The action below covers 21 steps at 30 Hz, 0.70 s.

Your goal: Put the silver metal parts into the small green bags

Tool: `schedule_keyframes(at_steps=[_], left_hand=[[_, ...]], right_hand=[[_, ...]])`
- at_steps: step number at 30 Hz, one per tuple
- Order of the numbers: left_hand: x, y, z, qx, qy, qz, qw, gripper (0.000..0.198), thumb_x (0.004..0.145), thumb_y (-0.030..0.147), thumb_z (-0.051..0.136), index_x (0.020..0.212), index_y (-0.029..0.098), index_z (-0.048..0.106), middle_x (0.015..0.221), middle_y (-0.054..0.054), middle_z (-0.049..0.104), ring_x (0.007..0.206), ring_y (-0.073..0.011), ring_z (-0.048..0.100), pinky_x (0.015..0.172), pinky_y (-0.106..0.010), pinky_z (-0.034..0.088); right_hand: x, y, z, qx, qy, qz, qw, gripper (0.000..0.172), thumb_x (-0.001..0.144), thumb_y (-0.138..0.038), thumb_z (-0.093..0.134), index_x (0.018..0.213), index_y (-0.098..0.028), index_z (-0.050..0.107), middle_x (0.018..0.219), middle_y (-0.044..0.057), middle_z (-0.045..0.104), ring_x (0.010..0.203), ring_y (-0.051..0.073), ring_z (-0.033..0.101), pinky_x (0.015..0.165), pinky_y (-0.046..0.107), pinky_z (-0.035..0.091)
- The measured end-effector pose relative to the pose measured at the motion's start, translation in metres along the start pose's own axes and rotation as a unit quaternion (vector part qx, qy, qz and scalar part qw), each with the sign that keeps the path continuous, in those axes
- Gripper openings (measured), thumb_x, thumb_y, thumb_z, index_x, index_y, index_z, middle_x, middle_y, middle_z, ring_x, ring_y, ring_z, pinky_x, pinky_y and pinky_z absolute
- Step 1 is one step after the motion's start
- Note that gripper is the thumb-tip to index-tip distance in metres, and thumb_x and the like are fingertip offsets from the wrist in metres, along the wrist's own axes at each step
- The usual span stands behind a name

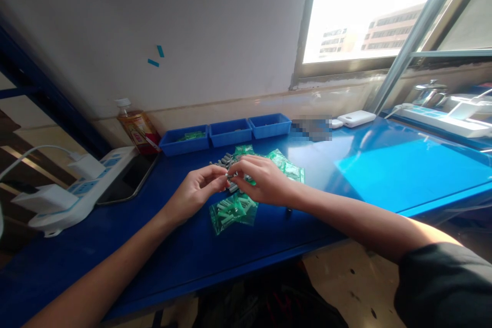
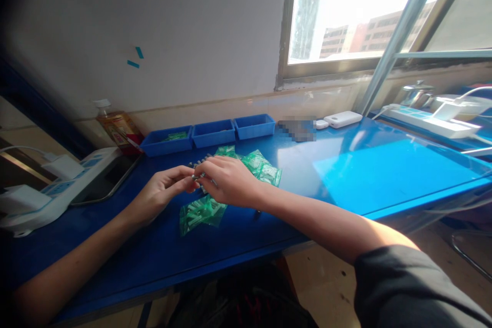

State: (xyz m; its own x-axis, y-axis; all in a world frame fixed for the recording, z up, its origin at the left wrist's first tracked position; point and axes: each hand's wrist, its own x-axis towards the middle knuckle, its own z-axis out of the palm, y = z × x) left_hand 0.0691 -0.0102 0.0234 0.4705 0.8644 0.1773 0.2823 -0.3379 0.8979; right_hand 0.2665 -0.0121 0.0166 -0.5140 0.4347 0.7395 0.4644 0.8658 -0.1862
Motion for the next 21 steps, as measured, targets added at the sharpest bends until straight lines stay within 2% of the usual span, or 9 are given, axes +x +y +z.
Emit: schedule_keyframes(at_steps=[2,4,7,9,12,15,18,19,21], left_hand=[[0.001,-0.002,0.000,-0.002,0.010,0.001,1.000,0.028,0.079,0.040,0.062,0.092,0.016,0.062,0.082,-0.003,0.067,0.075,-0.0158,0.062,0.070,-0.026,0.049],[0.001,-0.005,0.000,0.019,0.039,0.017,0.999,0.030,0.077,0.041,0.064,0.093,0.016,0.061,0.084,-0.004,0.067,0.076,-0.0166,0.063,0.069,-0.026,0.050],[0.000,-0.008,-0.001,0.122,0.096,0.076,0.985,0.027,0.079,0.039,0.062,0.093,0.017,0.061,0.084,-0.003,0.067,0.074,-0.0156,0.062,0.069,-0.026,0.050],[-0.002,-0.008,-0.001,0.200,0.113,0.115,0.966,0.022,0.080,0.035,0.060,0.093,0.018,0.062,0.080,-0.002,0.066,0.071,-0.0140,0.061,0.068,-0.024,0.049],[-0.005,-0.005,-0.001,0.259,0.110,0.155,0.947,0.017,0.082,0.031,0.058,0.094,0.019,0.063,0.076,0.000,0.066,0.068,-0.0124,0.061,0.067,-0.022,0.048],[-0.005,-0.002,-0.002,0.274,0.112,0.151,0.943,0.025,0.083,0.034,0.057,0.104,0.020,0.060,0.080,0.000,0.067,0.071,-0.0132,0.062,0.066,-0.022,0.048],[0.000,-0.007,-0.008,0.293,0.135,0.111,0.940,0.036,0.084,0.038,0.054,0.116,0.021,0.054,0.086,-0.002,0.066,0.077,-0.0156,0.062,0.061,-0.022,0.048],[0.003,-0.011,-0.011,0.303,0.143,0.101,0.937,0.037,0.085,0.037,0.053,0.117,0.020,0.054,0.089,-0.003,0.066,0.079,-0.0166,0.062,0.060,-0.023,0.048],[0.009,-0.023,-0.021,0.323,0.153,0.090,0.929,0.035,0.086,0.035,0.049,0.116,0.019,0.055,0.094,-0.006,0.065,0.084,-0.0189,0.061,0.062,-0.025,0.048]], right_hand=[[0.000,-0.002,-0.001,0.010,-0.014,0.009,1.000,0.008,0.089,-0.020,0.047,0.091,-0.018,0.055,0.080,0.003,0.063,0.074,0.012,0.057,0.069,0.024,0.043],[0.002,-0.004,-0.002,0.024,-0.021,0.047,0.998,0.010,0.088,-0.024,0.051,0.094,-0.017,0.055,0.081,0.003,0.063,0.074,0.013,0.057,0.069,0.025,0.043],[0.004,-0.006,-0.001,0.098,-0.033,0.152,0.983,0.017,0.087,-0.032,0.053,0.092,-0.016,0.056,0.076,0.001,0.062,0.068,0.012,0.056,0.063,0.023,0.042],[0.004,-0.008,0.002,0.163,-0.054,0.206,0.963,0.020,0.088,-0.035,0.051,0.086,-0.016,0.057,0.072,0.000,0.061,0.064,0.010,0.055,0.059,0.021,0.041],[0.004,-0.012,0.005,0.196,-0.063,0.223,0.953,0.019,0.088,-0.031,0.050,0.080,-0.016,0.057,0.070,0.000,0.061,0.063,0.009,0.055,0.058,0.020,0.041],[0.009,-0.011,-0.002,0.116,-0.020,0.155,0.981,0.012,0.086,-0.028,0.052,0.082,-0.017,0.057,0.073,0.001,0.062,0.066,0.011,0.056,0.061,0.022,0.042],[0.023,0.011,-0.025,-0.035,0.055,0.080,0.995,0.016,0.086,-0.033,0.051,0.087,-0.018,0.059,0.079,0.005,0.063,0.076,0.016,0.057,0.073,0.028,0.043],[0.027,0.024,-0.034,-0.082,0.093,0.102,0.987,0.019,0.087,-0.034,0.050,0.089,-0.018,0.059,0.081,0.006,0.063,0.078,0.017,0.057,0.076,0.030,0.043],[0.032,0.054,-0.050,-0.157,0.139,0.199,0.957,0.024,0.087,-0.035,0.049,0.101,-0.017,0.057,0.084,0.007,0.064,0.080,0.020,0.058,0.076,0.032,0.043]])
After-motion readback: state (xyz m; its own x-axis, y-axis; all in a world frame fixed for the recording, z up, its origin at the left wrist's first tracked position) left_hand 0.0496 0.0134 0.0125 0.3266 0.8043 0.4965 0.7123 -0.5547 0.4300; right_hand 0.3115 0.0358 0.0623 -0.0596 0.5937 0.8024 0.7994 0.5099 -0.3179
